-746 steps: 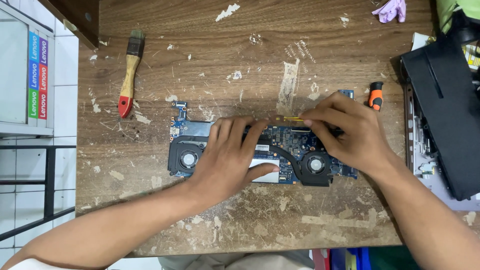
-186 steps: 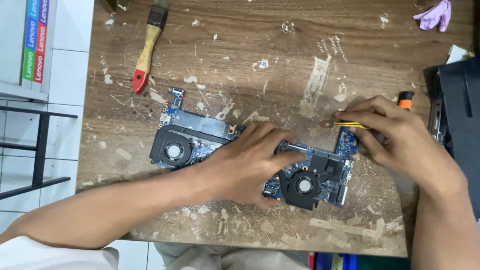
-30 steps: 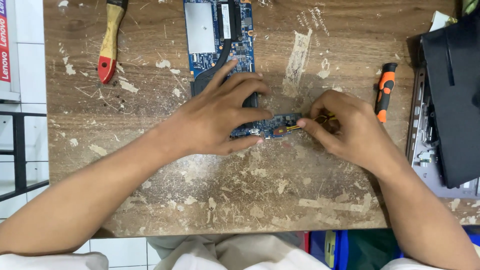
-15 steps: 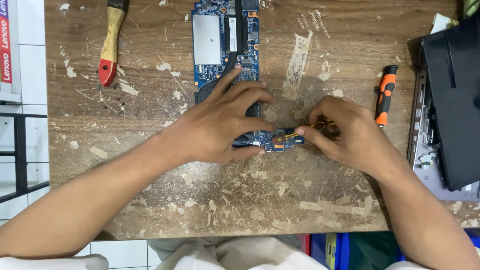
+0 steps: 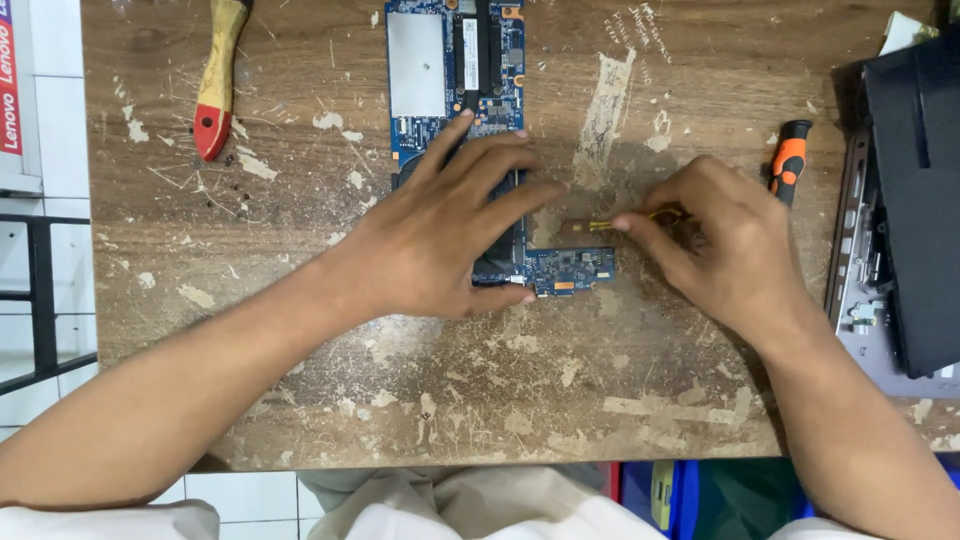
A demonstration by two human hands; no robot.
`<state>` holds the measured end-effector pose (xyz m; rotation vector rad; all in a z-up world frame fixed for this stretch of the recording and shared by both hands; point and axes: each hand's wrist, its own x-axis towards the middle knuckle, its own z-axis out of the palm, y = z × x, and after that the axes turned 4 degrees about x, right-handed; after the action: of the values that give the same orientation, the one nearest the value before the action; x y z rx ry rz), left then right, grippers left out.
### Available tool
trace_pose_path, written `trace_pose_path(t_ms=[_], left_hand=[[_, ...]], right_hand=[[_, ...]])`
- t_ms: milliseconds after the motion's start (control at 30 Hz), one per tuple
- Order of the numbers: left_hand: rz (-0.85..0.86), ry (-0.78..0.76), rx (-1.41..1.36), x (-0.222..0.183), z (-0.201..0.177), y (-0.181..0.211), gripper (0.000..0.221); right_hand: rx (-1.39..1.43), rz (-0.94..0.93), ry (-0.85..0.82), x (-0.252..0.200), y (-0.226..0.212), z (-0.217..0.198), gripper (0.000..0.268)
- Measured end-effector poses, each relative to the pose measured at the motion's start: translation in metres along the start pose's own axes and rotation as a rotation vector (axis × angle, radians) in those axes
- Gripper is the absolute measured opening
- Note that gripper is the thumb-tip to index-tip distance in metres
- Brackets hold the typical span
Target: Using a small tool to seat a wire connector for a fan onto a laptop motherboard.
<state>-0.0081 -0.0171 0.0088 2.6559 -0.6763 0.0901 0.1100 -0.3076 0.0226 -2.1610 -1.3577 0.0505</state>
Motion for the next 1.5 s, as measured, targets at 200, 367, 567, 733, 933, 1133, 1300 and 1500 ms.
trace_pose_path(t_ms=[200,367,567,733,933,1133,1300,1500], left_hand=[[0.008,0.027,-0.024,0.000,0.000,-0.001,0.109],[0.014,0.033,-0.033,0.000,-0.001,-0.002,0.110],[0.005,-0.043,-0.044,0.002,-0.004,-0.002,0.120],[0.005,-0.089,-0.026,0.002,-0.004,-0.003,0.123],[-0.039,-0.133,0.012,0.003,-0.004,-0.003,0.126],[-0.011,-0.089,-0.003,0.001,-0.001,-0.005,0.129],[-0.024,-0.142,0.018,0.003,-0.002,-0.005,0.126],[0.000,-0.098,0.001,0.001,-0.001,-0.006,0.126]], right_hand=[[0.149,0.031,-0.107,0.008,-0.020,0.002,0.025],[0.068,-0.009,-0.007,0.003,-0.014,0.008,0.023],[0.192,-0.043,-0.103,0.010,-0.024,0.006,0.020],[0.202,-0.071,-0.127,0.011,-0.023,-0.006,0.016],[0.203,-0.120,-0.157,0.011,-0.021,-0.014,0.018],[0.177,-0.071,-0.193,0.012,-0.020,-0.021,0.020],[0.152,-0.071,-0.230,0.011,-0.018,-0.021,0.021],[0.245,-0.143,-0.302,0.012,-0.016,-0.009,0.018]])
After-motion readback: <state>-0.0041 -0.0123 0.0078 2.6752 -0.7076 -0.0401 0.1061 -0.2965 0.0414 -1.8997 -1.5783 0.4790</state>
